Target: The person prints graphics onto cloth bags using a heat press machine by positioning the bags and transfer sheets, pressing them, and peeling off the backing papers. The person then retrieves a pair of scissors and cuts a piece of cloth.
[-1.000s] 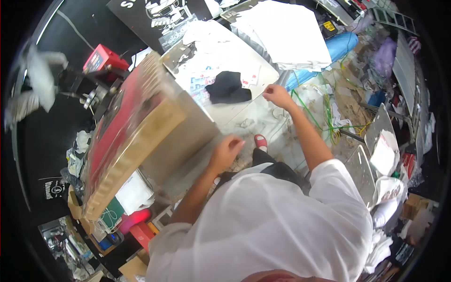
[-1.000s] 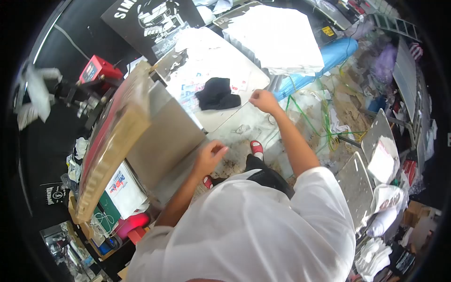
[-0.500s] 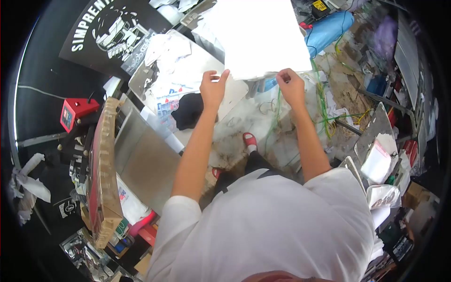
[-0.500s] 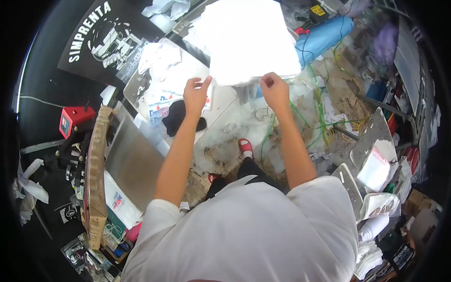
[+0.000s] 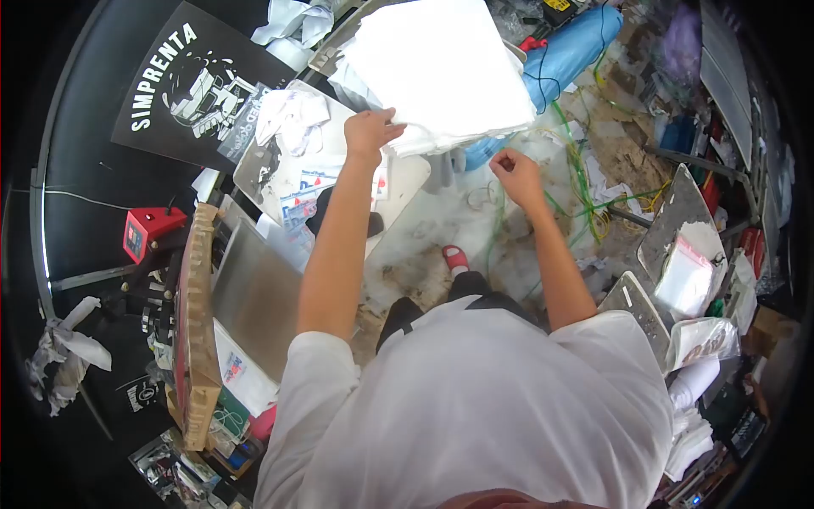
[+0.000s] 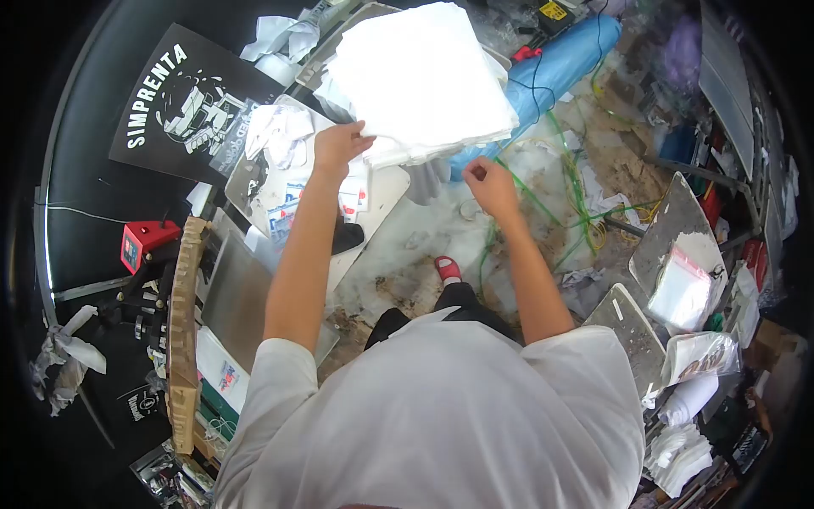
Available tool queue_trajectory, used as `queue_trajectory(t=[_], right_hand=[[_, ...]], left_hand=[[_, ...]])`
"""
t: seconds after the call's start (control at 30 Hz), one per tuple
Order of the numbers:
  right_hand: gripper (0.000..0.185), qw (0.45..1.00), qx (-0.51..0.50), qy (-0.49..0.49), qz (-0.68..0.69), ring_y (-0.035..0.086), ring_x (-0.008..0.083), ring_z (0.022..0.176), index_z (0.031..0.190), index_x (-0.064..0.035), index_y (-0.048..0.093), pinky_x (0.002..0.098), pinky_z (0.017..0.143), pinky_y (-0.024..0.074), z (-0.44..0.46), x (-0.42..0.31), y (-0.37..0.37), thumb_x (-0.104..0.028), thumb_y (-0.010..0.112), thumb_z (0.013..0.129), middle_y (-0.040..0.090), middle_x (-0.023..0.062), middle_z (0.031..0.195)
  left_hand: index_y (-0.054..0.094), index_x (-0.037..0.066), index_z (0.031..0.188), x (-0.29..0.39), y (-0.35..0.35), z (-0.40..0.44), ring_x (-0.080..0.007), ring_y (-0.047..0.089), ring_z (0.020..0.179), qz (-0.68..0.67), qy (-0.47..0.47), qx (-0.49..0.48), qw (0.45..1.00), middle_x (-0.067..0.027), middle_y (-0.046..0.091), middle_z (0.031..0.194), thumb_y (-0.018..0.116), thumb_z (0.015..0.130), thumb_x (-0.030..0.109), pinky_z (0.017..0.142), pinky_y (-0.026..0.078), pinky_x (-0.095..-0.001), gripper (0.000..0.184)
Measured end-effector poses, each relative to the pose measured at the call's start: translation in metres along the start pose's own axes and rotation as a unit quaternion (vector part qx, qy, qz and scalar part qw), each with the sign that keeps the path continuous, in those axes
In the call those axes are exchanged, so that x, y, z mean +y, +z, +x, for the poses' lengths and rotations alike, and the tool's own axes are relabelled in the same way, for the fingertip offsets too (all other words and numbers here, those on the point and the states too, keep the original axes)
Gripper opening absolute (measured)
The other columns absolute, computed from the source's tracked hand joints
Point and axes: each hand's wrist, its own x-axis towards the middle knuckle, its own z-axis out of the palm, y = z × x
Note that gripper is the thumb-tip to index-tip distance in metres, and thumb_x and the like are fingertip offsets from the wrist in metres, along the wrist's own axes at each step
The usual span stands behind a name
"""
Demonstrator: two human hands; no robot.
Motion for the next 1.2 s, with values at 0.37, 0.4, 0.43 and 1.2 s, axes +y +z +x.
queue_trajectory(t=[0.37,0.4,0.43,1.2], right_hand=[[0.016,0.952,-0.063,0.125,0.272,0.063,0.015,0.074,0.093,-0.0001,0.067,0.0288,0.069,0.0504,0.006,-0.013,0.007,-0.013,0.07,0.084,0.068,0.0048,0.086],[0.016,0.952,-0.062,0.125,0.272,0.063,0.015,0.074,0.093,-0.0001,0.067,0.0288,0.069,0.0504,0.005,-0.016,0.011,-0.013,0.07,0.084,0.068,0.0048,0.086],[0.017,0.923,-0.014,0.145,0.357,0.062,0.0151,0.083,0.097,0.0008,0.067,0.029,0.073,0.0496,0.004,-0.019,0.014,-0.01,0.069,0.084,0.066,0.0063,0.094],[0.038,0.735,-0.297,0.329,0.513,0.07,0.034,0.084,0.117,0.0058,0.054,0.045,0.073,0.0579,-0.159,0.038,-0.002,-0.025,0.054,0.096,0.067,0.0239,0.103]], left_hand=[[0.053,-0.005,0.095,0.043,0.01,-0.014,-0.0226,0.064,0.079,-0.174,-0.078,-0.087,0.978,-0.0098,0.052,0.091,0.067,0.085,0.001,0.07,0.059,-0.028,0.018],[0.053,-0.005,0.095,0.046,0.012,-0.02,-0.0226,0.064,0.079,-0.174,-0.077,-0.088,0.978,-0.0098,0.052,0.091,0.067,0.085,0.001,0.07,0.059,-0.028,0.018],[0.053,-0.005,0.095,0.05,0.014,-0.026,-0.0247,0.065,0.077,-0.184,-0.078,-0.096,0.975,-0.0097,0.054,0.088,0.067,0.085,0.001,0.071,0.06,-0.0299,0.018],[0.059,-0.006,0.119,-0.12,-0.113,-0.155,-0.02,0.065,0.097,-0.18,0.035,-0.134,0.974,-0.0116,0.068,0.109,0.067,0.092,0.012,0.087,0.052,-0.0345,0.033]])
